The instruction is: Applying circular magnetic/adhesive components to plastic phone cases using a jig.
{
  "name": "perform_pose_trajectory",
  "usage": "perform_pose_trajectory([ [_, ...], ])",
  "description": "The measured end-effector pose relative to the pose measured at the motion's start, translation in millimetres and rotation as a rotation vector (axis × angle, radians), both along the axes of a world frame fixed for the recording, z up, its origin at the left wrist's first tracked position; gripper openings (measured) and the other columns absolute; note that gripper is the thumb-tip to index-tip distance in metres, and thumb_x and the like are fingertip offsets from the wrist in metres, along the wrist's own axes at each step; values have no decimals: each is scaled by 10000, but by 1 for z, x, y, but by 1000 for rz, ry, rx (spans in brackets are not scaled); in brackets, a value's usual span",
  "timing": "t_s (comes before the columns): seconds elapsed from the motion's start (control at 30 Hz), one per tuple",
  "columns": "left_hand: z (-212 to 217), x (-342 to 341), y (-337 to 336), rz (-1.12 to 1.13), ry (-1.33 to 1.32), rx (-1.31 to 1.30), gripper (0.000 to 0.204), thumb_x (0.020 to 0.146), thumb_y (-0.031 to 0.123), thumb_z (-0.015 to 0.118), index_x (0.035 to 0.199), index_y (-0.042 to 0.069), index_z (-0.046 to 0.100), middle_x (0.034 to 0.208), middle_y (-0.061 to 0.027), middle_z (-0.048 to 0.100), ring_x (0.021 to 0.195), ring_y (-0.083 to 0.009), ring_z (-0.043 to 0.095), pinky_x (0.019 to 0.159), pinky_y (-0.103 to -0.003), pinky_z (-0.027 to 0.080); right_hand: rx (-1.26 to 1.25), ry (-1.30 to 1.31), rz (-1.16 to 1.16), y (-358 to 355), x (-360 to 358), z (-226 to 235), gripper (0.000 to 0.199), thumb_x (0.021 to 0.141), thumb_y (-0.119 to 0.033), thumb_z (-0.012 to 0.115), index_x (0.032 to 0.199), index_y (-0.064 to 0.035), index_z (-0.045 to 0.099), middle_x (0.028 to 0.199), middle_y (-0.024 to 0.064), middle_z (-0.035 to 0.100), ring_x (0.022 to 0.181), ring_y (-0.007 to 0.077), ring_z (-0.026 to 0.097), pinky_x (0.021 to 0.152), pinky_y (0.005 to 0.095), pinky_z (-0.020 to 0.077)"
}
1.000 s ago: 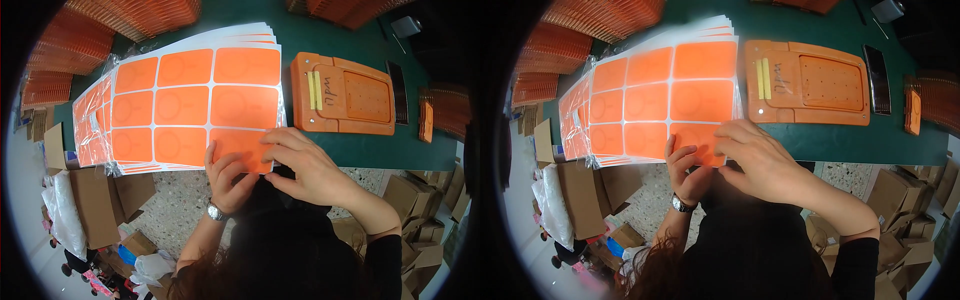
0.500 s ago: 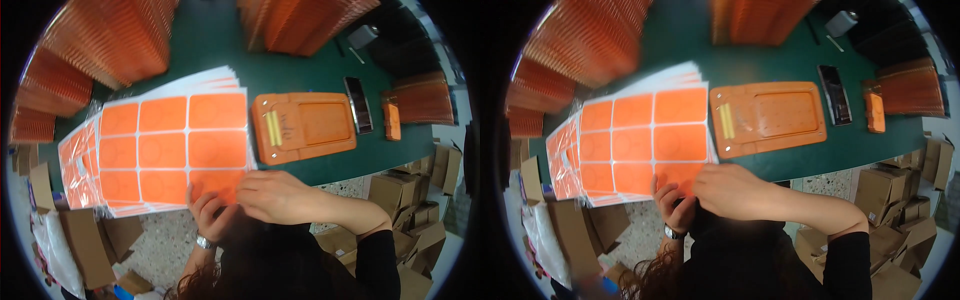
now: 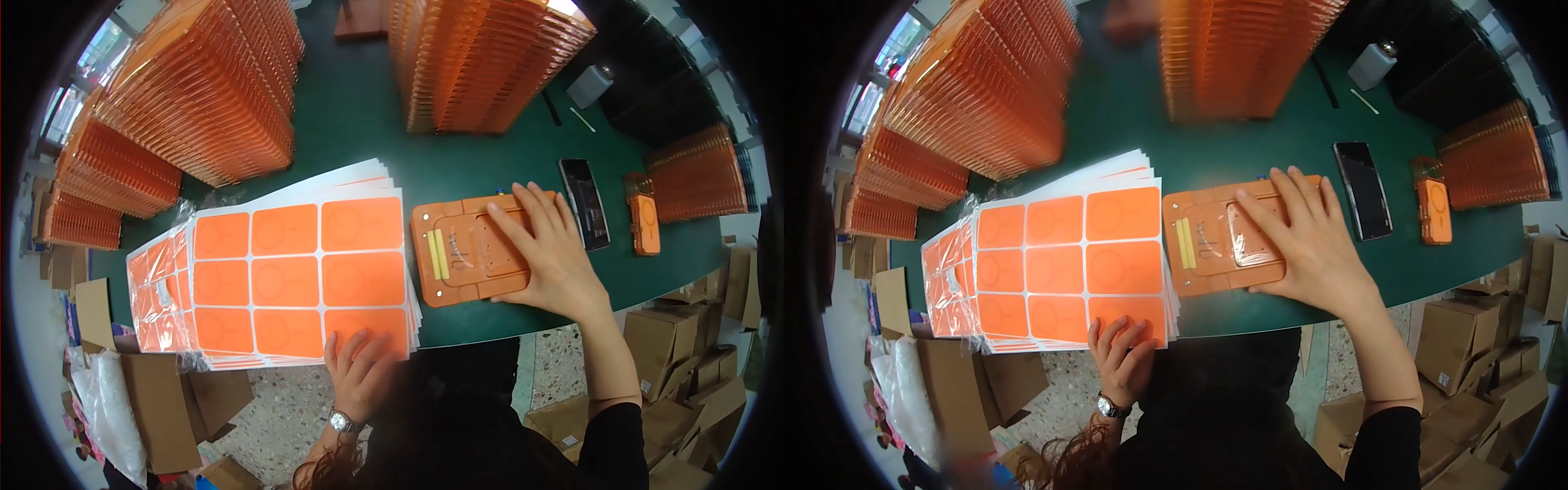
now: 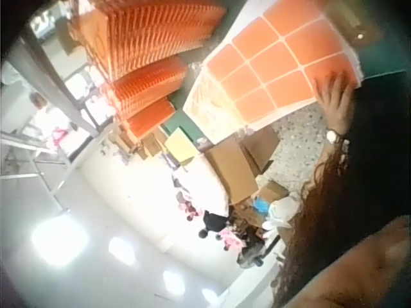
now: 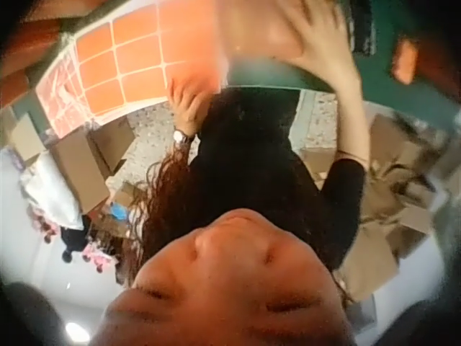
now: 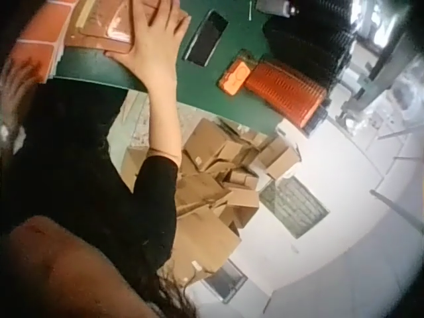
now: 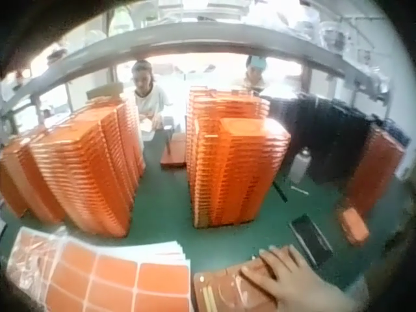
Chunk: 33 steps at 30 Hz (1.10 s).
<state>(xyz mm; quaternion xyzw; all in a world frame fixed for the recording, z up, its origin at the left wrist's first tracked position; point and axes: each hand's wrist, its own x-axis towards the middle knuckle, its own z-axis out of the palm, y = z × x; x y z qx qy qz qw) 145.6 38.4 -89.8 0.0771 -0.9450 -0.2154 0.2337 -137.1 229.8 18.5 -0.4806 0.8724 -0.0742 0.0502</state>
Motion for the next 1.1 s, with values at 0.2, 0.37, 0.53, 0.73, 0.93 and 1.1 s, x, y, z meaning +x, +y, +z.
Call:
perform_pose_trajectory([
  [0.2,7,-1,6,62,-42,-57,170,814,119,740,977,165,720,1235,-16,686,1208,-275,596,1069,-563,370,-24,33,-17,-26,-17,-4,1233,529,-475,934,1585,-219,350,1556,191,352,1476,392,306,1228,575,197],
  [0.37,10,-1,7,30,-58,-41,263,832,166,773,1087,171,708,1299,-23,659,1227,-271,588,1035,-522,393,-69,94,-29,-43,-42,-10,1214,535,-431,938,1580,-215,360,1560,208,369,1463,401,326,1224,565,210],
  [0.53,23,-14,12,34,-94,-16,286,856,215,777,1125,152,704,1321,-35,636,1241,-255,568,1023,-458,411,-170,48,-59,-51,-43,-10,1211,484,-299,969,1553,-217,408,1543,189,396,1422,401,370,1209,503,287],
  [0.73,39,-22,-2,-113,-155,58,258,864,201,766,1088,97,692,1301,-46,630,1186,-266,572,971,-430,443,-304,54,-100,-57,-46,-14,1155,476,-260,973,1506,-130,468,1480,196,437,1358,410,417,1155,482,373],
  [0.93,39,-22,-5,-160,-146,48,305,828,161,777,1114,104,688,1280,-57,645,1168,-289,587,930,-464,455,-347,19,-92,-59,-57,-15,1105,462,-217,974,1452,-82,501,1401,168,466,1312,376,460,1120,450,420],
  [1.1,38,-26,-3,-156,-146,64,322,806,139,780,1111,99,684,1284,-67,647,1162,-305,595,934,-476,452,-291,13,-118,-55,-57,-18,1086,514,-294,969,1467,-102,486,1444,170,445,1351,381,430,1140,487,394],
])
